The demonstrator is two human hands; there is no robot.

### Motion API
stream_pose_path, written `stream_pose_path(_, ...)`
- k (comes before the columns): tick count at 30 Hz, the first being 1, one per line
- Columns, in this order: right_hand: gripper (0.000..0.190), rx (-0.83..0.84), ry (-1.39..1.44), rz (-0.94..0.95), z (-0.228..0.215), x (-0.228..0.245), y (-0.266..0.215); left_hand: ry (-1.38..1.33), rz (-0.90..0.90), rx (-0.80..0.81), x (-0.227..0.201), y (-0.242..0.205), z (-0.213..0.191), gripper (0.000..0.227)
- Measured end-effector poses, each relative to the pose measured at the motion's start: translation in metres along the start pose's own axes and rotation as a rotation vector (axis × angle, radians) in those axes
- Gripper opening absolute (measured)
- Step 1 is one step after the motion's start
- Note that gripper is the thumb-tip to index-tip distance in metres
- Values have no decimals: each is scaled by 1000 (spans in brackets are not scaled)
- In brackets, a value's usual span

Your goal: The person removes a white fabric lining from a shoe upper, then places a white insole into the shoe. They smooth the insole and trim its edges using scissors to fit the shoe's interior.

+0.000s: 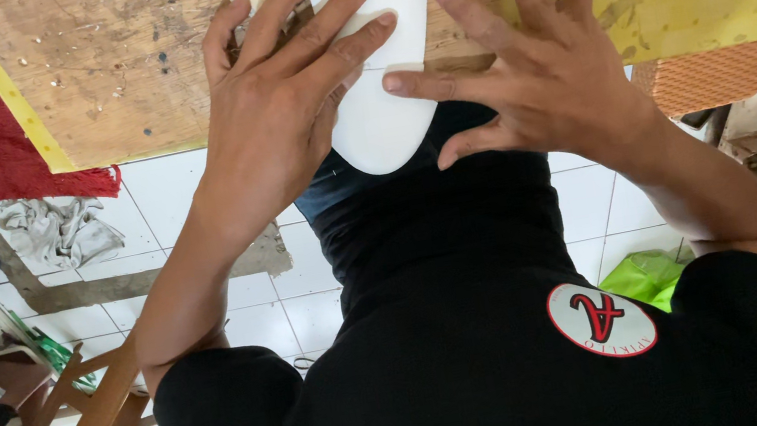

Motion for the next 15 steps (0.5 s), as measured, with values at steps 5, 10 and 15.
stream_pose_path(5, 87, -67, -28, 22, -4, -3, -3, -5, -9, 9, 0, -1, -1, 35)
stream_pose_path(10, 87, -103, 26, 92, -14, -6, -2, -45, -6, 14, 3, -4, 1, 51)
stream_pose_path(15, 79, -226, 37, 2, -23, 4, 1, -27, -27, -5, 3, -9, 2, 72)
Point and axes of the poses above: each hand's wrist, its own y-axis towards the middle knuckle, its own z-axis out of the palm, x = y × z, the point moved 8 cm from there along y, towards the middle knuckle, and after that the axes turned 2 degrees about -y, right-handed, at the moved point
